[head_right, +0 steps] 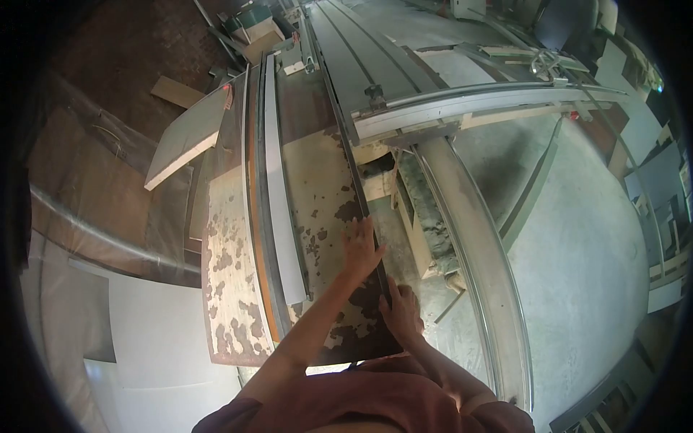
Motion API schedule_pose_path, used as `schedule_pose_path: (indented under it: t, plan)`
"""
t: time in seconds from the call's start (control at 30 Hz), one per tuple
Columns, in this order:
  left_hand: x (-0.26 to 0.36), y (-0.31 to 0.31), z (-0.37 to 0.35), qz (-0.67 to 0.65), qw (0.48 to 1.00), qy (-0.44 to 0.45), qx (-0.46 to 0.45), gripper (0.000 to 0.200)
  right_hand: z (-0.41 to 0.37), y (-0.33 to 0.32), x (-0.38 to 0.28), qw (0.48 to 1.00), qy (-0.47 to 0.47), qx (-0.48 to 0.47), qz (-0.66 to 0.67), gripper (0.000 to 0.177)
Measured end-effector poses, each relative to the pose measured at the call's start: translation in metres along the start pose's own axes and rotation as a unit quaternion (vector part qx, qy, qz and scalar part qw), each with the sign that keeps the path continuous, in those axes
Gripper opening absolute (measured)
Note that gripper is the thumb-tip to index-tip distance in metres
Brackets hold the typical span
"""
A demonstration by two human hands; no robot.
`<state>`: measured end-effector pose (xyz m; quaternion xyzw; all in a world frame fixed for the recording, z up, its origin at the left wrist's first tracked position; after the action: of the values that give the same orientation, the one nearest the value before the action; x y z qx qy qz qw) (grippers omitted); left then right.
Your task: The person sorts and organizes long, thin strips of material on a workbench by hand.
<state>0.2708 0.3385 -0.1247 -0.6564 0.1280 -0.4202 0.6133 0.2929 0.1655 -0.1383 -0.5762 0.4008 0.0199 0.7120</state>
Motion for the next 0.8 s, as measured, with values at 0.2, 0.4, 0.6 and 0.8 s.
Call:
schedule_pose_path:
  t: [0.2,0.4,0.6,0.8]
  plan:
    - [-0.014,-0.007,0.035,0.017,1.000,-0.016,-0.018,0.078,0.032,0.009,-0.009,1.000,0.005,0.027,-0.004,0.052]
    - [-0.024,-0.011,0.057,0.021,0.999,-0.014,-0.035,0.077,0.054,0.013,-0.015,1.000,0.003,0.024,-0.020,0.054]
    - [-0.036,-0.011,0.081,0.044,0.998,-0.024,-0.047,0.077,0.077,0.021,-0.020,0.999,0.019,0.038,-0.021,0.051]
    - [-0.043,-0.015,0.101,0.068,0.993,-0.036,-0.091,0.078,0.099,0.027,-0.026,0.998,0.042,0.046,-0.015,0.049]
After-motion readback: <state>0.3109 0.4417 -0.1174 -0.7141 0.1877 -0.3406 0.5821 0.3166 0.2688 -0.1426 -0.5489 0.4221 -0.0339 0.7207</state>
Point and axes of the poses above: each hand's wrist, its own z-axis towards the middle knuckle, its own y-axis out of the palm, x = y × z, the point moved 1 cm from there along z, towards the middle knuckle, and after that the axes turned 10 degrees about -z, right-handed, at the moved point
